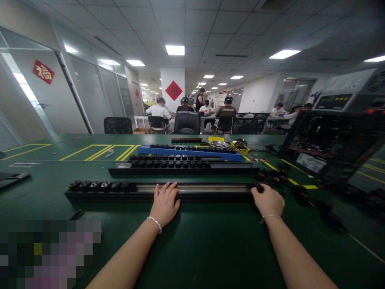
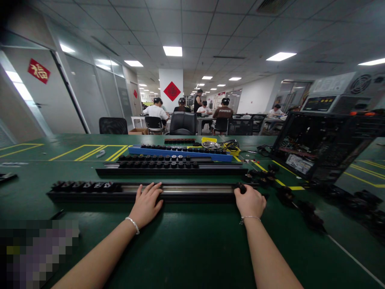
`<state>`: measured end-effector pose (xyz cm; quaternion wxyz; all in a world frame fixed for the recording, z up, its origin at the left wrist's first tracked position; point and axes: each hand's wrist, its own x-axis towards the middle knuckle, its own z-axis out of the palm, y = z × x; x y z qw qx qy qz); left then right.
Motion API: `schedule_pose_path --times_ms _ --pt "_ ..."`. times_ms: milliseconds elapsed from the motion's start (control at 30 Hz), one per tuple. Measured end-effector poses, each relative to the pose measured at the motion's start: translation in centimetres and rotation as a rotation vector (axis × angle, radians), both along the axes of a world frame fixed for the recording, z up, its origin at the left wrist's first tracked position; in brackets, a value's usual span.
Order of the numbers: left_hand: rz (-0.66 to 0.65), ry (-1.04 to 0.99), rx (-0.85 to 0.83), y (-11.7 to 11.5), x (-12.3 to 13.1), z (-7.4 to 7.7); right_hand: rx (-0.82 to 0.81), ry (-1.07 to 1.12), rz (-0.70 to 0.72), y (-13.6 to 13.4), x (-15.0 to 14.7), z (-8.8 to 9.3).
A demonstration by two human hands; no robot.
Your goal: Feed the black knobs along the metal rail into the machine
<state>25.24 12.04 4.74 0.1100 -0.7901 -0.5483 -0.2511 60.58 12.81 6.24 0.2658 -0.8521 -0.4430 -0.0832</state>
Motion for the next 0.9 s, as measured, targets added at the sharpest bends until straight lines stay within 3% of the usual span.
schedule_pose_path --times_ms 900 --pt "0.001 0.010 -0.017 0.0 0.0 0.1 0.052 0.049 -0.066 -0.2 1.6 -0.1"
